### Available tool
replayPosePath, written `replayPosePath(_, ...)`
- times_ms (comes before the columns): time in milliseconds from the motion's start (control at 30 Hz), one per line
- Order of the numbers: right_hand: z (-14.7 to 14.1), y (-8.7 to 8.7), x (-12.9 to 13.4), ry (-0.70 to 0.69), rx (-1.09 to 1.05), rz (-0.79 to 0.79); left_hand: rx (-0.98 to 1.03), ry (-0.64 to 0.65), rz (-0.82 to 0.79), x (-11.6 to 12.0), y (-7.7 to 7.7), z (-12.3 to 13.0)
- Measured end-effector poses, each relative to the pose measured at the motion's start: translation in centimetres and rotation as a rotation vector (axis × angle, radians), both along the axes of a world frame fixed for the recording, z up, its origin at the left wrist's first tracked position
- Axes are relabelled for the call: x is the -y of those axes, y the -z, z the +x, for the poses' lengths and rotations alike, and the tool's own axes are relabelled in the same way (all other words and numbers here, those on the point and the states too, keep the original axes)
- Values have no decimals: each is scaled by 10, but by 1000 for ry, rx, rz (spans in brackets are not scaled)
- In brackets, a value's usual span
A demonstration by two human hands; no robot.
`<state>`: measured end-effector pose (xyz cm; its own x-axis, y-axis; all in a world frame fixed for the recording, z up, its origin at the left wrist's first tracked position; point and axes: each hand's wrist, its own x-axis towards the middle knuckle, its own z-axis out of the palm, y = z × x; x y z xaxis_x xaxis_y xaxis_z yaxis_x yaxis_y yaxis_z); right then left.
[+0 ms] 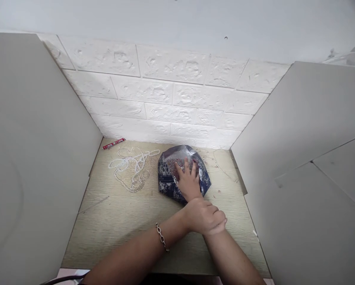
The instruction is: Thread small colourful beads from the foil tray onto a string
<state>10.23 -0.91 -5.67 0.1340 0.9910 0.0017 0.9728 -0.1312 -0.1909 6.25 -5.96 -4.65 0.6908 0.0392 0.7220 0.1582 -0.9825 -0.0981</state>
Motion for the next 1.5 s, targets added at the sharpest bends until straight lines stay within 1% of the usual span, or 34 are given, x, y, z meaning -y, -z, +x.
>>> replayPosePath(67, 3, 0, -1, 25, -55, -40, 32, 7, -6, 0, 1, 1)
replayPosePath(133, 4, -1, -1, 38, -76, -46, 41, 8, -12, 0, 3, 2)
replayPosePath(300, 0, -1, -2, -4, 2, 57, 32, -2, -36, 0, 5, 2)
replayPosePath(400, -3, 1, -3, 1, 24, 100, 17, -7, -44, 0, 4, 1)
replayPosePath(600, -5, 3, -10, 43, 55, 105, -52, -27, -65, -5, 2, -2)
replayPosePath(667, -5, 3, -14, 43, 64, 116, -50, -39, -77, -7, 2, -3)
replayPosePath(767, -6, 3, -16, 15, 80, 93, -31, -60, -92, -9, 2, -4)
replayPosePath(933, -7, -1, -16, 12, 70, 86, 1, -82, -98, -10, 2, -4)
replayPosePath(1067, -5, -4, -18, 65, -63, 64, -7, -89, -103, -14, 2, -5)
replayPosePath(1167, -1, -7, -23, 96, -148, 51, 57, -71, -115, -16, -1, -7)
replayPosePath(1233, 3, -9, -26, 108, -206, 68, 149, -37, -163, -17, -2, -8)
replayPosePath(1367, 12, -12, -31, 152, -384, 151, 315, 9, -336, -17, 0, -8)
replayPosePath(1500, 17, -13, -34, 211, -626, 206, 327, -2, -402, -17, 3, -6)
